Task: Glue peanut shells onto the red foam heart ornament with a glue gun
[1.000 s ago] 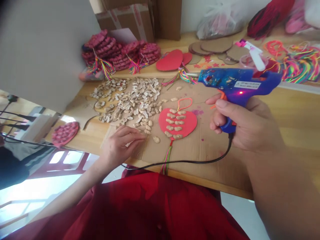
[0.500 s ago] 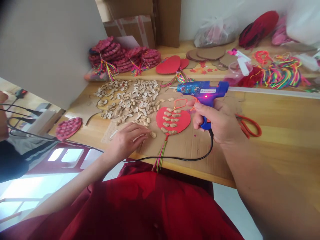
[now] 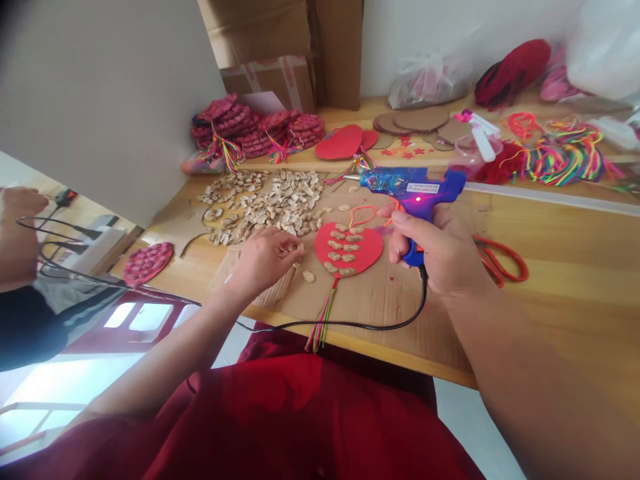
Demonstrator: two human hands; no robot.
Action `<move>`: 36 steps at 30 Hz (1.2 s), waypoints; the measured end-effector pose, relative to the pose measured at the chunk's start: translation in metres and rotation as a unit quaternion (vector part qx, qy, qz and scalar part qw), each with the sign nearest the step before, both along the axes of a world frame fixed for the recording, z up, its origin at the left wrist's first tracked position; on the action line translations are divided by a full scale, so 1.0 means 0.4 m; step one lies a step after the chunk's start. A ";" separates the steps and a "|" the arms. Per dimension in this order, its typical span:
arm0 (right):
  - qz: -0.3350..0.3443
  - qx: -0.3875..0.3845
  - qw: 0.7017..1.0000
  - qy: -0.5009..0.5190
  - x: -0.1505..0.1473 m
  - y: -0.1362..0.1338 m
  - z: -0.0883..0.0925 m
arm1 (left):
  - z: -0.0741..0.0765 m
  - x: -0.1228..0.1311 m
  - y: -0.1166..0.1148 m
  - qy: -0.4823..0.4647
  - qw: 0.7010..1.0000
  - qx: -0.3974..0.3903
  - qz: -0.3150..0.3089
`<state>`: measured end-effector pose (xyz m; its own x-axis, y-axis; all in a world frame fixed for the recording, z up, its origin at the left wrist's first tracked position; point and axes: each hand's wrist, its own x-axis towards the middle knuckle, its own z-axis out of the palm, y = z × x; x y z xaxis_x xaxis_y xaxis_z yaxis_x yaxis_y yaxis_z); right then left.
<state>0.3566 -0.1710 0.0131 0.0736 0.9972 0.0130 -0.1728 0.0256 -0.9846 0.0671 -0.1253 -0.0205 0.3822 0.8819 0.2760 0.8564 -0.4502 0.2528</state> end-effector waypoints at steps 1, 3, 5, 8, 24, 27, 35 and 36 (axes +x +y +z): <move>-0.004 -0.002 1.000 0.000 -0.001 -0.001 0.001 | -0.005 0.005 0.003 0.003 1.000 -0.001 -0.001; -0.010 -0.005 1.000 -0.009 -0.002 -0.003 0.003 | -0.010 0.008 0.008 -0.005 1.000 -0.010 -0.008; -0.011 -0.005 1.000 -0.025 -0.003 -0.005 0.005 | -0.012 0.004 0.010 -0.029 0.999 -0.026 -0.024; -0.013 0.005 0.999 -0.031 -0.001 -0.006 0.005 | -0.005 -0.007 0.011 -0.072 0.995 -0.045 -0.052; -0.026 -0.001 1.000 -0.011 0.000 -0.013 0.008 | 0.011 -0.001 0.030 -0.016 0.998 -0.046 -0.047; -0.028 -0.001 1.000 -0.012 0.003 -0.012 0.007 | 0.013 -0.006 0.034 -0.005 0.997 -0.050 -0.061; -0.033 -0.005 0.999 -0.016 0.003 -0.015 0.004 | 0.022 -0.040 0.036 -0.039 0.994 -0.037 -0.093; -0.033 -0.007 0.999 -0.016 0.003 -0.015 0.005 | 0.022 -0.042 0.034 -0.047 0.995 -0.032 -0.086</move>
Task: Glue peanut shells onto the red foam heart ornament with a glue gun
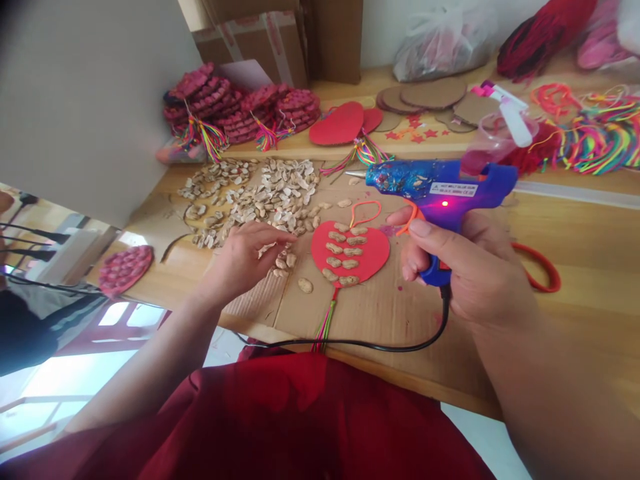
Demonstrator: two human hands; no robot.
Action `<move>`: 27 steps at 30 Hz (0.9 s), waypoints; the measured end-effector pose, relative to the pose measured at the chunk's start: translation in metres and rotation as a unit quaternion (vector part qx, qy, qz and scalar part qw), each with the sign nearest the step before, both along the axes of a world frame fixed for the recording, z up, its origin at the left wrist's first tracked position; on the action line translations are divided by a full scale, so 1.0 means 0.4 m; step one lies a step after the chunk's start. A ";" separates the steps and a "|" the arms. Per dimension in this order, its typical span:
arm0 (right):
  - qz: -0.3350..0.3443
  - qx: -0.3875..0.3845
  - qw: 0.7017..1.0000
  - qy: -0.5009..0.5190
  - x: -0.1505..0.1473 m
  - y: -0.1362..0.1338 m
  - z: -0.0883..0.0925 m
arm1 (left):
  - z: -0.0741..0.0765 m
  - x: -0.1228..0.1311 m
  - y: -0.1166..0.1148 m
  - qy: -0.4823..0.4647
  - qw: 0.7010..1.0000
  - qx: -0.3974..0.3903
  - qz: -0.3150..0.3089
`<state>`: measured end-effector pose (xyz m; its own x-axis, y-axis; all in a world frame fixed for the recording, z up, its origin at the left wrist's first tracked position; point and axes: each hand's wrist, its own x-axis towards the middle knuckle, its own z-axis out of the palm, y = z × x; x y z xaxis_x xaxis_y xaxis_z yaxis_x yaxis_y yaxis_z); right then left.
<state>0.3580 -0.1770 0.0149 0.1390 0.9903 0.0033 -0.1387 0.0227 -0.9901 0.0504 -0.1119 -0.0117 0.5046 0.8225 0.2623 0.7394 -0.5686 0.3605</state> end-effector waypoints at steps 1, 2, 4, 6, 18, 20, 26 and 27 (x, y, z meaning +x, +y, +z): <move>-0.001 -0.002 1.000 -0.001 0.000 0.000 0.001 | 0.000 -0.001 -0.003 -0.005 1.000 0.000 0.005; -0.001 -0.006 1.000 -0.002 0.000 0.000 0.002 | 0.000 -0.002 -0.007 -0.007 1.000 -0.004 0.010; 0.004 -0.008 1.000 -0.005 0.001 0.001 0.003 | 0.001 0.000 -0.016 0.006 0.999 -0.014 0.029; 0.010 -0.005 1.000 -0.008 0.001 0.001 0.004 | 0.004 0.004 -0.025 0.029 0.998 -0.029 0.049; 0.021 -0.002 1.000 -0.015 0.008 0.002 0.001 | 0.000 -0.013 -0.008 -0.008 0.997 -0.034 -0.067; 0.020 -0.005 1.000 -0.012 0.007 0.002 0.002 | 0.002 -0.019 0.001 0.010 0.993 -0.033 -0.114; 0.020 0.000 1.000 -0.009 0.003 0.004 0.004 | -0.001 -0.019 0.005 0.021 0.994 -0.018 -0.106; 0.023 0.000 1.000 -0.010 0.004 0.004 0.005 | -0.003 -0.019 0.003 0.018 0.995 -0.019 -0.092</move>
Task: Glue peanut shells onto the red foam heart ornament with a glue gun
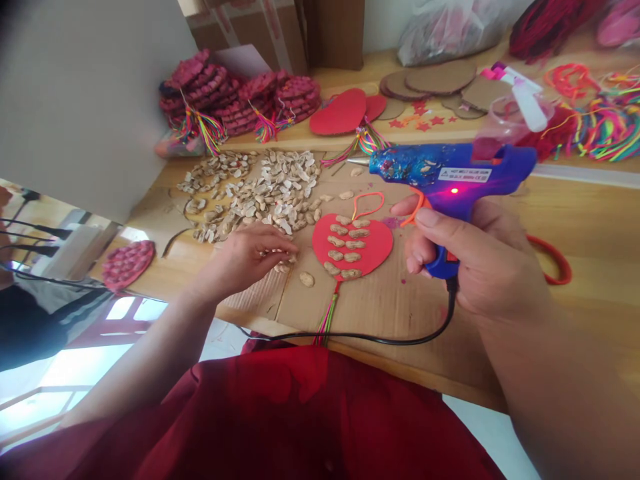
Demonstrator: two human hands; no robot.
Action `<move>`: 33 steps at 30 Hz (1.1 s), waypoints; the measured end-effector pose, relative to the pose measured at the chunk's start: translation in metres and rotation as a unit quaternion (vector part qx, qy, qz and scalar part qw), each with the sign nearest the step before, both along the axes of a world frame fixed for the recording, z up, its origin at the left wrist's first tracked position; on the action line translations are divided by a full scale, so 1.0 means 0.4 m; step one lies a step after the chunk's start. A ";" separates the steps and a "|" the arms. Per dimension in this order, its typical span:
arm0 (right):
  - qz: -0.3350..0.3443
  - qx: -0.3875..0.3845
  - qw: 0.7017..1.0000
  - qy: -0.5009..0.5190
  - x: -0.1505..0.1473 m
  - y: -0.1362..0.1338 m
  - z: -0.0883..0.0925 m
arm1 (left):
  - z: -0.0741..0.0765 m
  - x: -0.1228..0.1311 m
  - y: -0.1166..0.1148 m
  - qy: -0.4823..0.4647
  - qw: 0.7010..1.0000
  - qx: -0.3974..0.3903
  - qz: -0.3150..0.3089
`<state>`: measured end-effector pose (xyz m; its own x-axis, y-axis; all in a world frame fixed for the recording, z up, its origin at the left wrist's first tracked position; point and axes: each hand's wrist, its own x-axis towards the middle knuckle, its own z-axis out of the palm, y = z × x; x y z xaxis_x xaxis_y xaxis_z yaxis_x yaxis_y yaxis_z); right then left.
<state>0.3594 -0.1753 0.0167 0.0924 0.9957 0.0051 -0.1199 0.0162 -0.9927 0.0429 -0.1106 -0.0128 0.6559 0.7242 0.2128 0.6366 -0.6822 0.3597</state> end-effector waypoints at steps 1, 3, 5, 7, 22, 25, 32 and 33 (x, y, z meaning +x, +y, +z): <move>0.001 -0.001 1.000 0.001 0.000 0.000 0.000 | -0.002 0.000 -0.002 -0.003 1.000 -0.001 0.013; 0.000 -0.002 1.000 0.003 0.001 0.000 0.000 | -0.004 -0.001 -0.005 -0.008 0.999 0.005 0.030; -0.003 -0.001 1.000 0.003 0.001 0.000 0.000 | -0.005 -0.004 -0.006 -0.009 0.999 0.018 0.025; 0.002 0.000 1.000 0.000 0.001 0.001 0.000 | -0.004 -0.007 -0.005 -0.007 1.000 0.027 0.005; 0.020 0.015 0.999 0.031 -0.005 -0.002 -0.012 | 0.031 0.052 -0.020 0.067 0.991 -0.050 0.101; 0.015 0.006 0.999 0.033 -0.007 -0.002 -0.011 | 0.039 0.059 -0.020 0.068 0.990 -0.061 0.110; -0.001 0.019 0.999 0.031 -0.020 -0.004 -0.010 | 0.022 0.056 -0.002 -0.091 0.972 -0.174 0.127; -0.010 0.040 0.999 0.032 -0.022 -0.006 -0.010 | 0.018 0.054 0.005 -0.129 0.960 -0.210 0.130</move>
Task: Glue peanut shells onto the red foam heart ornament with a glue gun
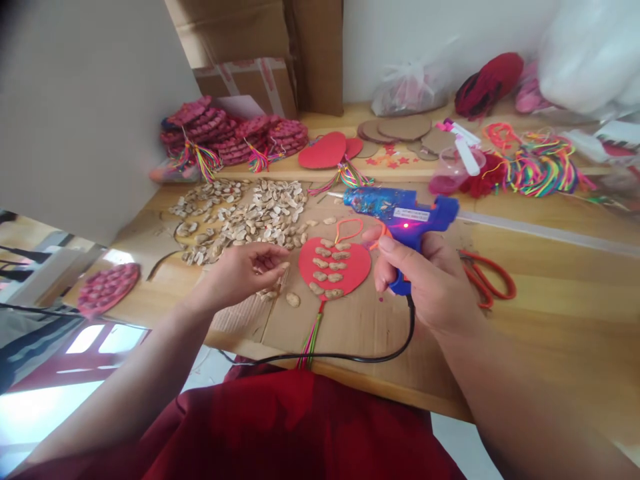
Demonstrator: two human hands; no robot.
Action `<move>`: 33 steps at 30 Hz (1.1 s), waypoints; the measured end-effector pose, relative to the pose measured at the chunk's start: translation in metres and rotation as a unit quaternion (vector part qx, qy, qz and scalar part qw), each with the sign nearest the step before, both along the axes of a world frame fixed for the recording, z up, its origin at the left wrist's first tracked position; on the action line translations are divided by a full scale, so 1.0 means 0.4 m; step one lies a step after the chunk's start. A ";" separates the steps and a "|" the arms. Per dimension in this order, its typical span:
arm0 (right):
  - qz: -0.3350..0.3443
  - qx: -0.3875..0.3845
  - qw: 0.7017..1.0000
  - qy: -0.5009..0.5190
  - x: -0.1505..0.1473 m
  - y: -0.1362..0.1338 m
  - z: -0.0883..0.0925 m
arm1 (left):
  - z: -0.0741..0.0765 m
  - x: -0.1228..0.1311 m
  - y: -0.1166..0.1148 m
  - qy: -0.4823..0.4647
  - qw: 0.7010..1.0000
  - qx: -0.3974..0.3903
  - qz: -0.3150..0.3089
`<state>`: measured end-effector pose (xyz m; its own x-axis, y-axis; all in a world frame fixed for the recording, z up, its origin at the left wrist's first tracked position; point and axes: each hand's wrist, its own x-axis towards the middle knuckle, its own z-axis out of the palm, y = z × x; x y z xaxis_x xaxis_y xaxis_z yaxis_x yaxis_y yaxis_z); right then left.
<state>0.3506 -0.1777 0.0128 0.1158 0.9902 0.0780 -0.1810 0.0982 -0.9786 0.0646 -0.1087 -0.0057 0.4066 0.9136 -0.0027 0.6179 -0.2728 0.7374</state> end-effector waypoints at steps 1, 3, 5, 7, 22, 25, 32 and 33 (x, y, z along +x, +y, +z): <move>-0.012 0.028 1.000 0.000 -0.002 -0.003 0.000 | -0.004 -0.001 0.008 -0.042 0.998 -0.038 0.007; -0.029 0.080 0.996 -0.002 -0.005 -0.007 0.000 | -0.006 -0.003 0.025 -0.118 0.987 -0.109 0.018; -0.021 0.088 0.996 0.004 -0.006 -0.009 -0.001 | -0.002 -0.002 0.040 -0.174 0.973 -0.147 0.027; -0.006 0.054 0.998 0.016 -0.005 -0.007 -0.002 | 0.003 0.003 0.052 -0.200 0.968 -0.147 0.033; -0.025 -0.025 0.999 -0.010 -0.004 0.007 -0.013 | -0.006 0.141 0.096 0.046 0.997 0.066 0.006; -0.025 -0.031 0.999 -0.022 -0.002 0.006 -0.014 | -0.008 0.149 0.099 0.063 0.997 0.048 0.008; -0.033 -0.038 0.998 -0.026 -0.002 0.000 -0.005 | -0.002 0.155 0.098 0.093 0.994 0.053 0.014; -0.032 -0.035 0.999 -0.023 -0.001 0.000 -0.006 | 0.000 0.153 0.098 0.096 0.994 0.055 0.011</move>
<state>0.3501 -0.1779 0.0106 0.1779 0.9839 0.0149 -0.1320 0.0388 -0.9905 0.1260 -0.0696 -0.0058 0.3875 0.9216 0.0230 0.7511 -0.3302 0.5717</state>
